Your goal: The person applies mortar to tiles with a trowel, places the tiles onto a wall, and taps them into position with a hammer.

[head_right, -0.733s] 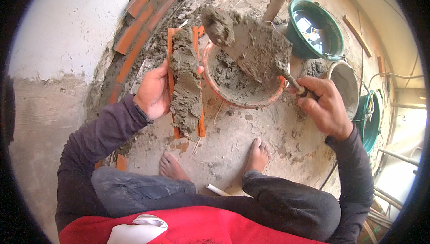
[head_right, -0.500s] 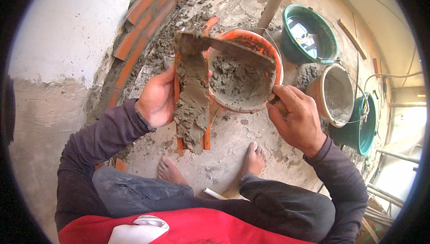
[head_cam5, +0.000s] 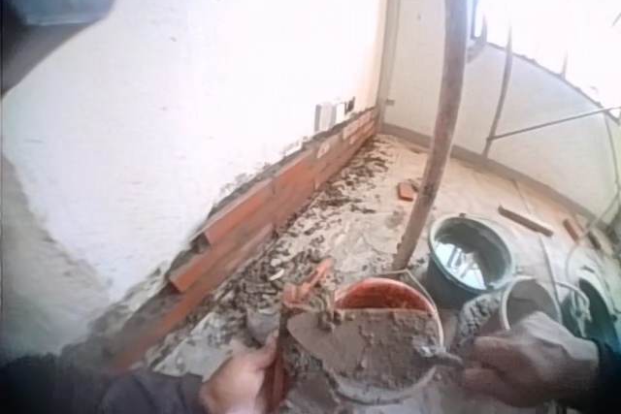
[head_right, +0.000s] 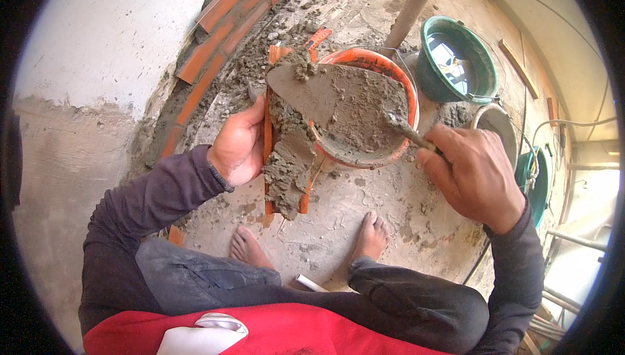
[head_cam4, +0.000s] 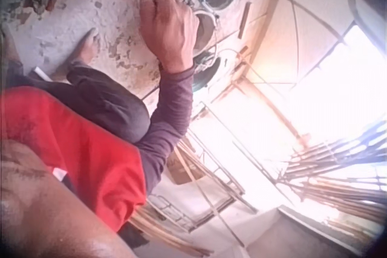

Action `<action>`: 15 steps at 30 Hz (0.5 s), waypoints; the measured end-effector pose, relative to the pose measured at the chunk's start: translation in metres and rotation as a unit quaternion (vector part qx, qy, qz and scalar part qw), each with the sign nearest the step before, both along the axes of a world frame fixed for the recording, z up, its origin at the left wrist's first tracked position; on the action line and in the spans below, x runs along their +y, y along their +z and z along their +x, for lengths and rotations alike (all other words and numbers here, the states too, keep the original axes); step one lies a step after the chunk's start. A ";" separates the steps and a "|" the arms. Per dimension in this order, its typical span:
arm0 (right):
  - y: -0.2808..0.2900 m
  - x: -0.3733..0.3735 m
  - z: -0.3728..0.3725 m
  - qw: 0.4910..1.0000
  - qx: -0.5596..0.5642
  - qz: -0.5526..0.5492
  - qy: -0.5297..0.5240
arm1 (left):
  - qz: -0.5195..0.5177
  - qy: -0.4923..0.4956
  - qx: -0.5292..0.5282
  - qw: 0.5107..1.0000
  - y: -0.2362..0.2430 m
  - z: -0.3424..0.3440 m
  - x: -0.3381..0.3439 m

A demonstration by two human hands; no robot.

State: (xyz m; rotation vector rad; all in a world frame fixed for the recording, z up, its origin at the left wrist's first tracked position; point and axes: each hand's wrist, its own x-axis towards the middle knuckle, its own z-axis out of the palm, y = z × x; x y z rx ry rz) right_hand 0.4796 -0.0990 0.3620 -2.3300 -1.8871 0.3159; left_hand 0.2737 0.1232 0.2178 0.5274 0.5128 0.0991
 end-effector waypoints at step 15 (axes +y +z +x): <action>-0.011 -0.014 0.003 0.841 0.472 -0.073 -0.255 | -0.028 -0.046 -0.059 0.997 -0.006 -0.006 0.002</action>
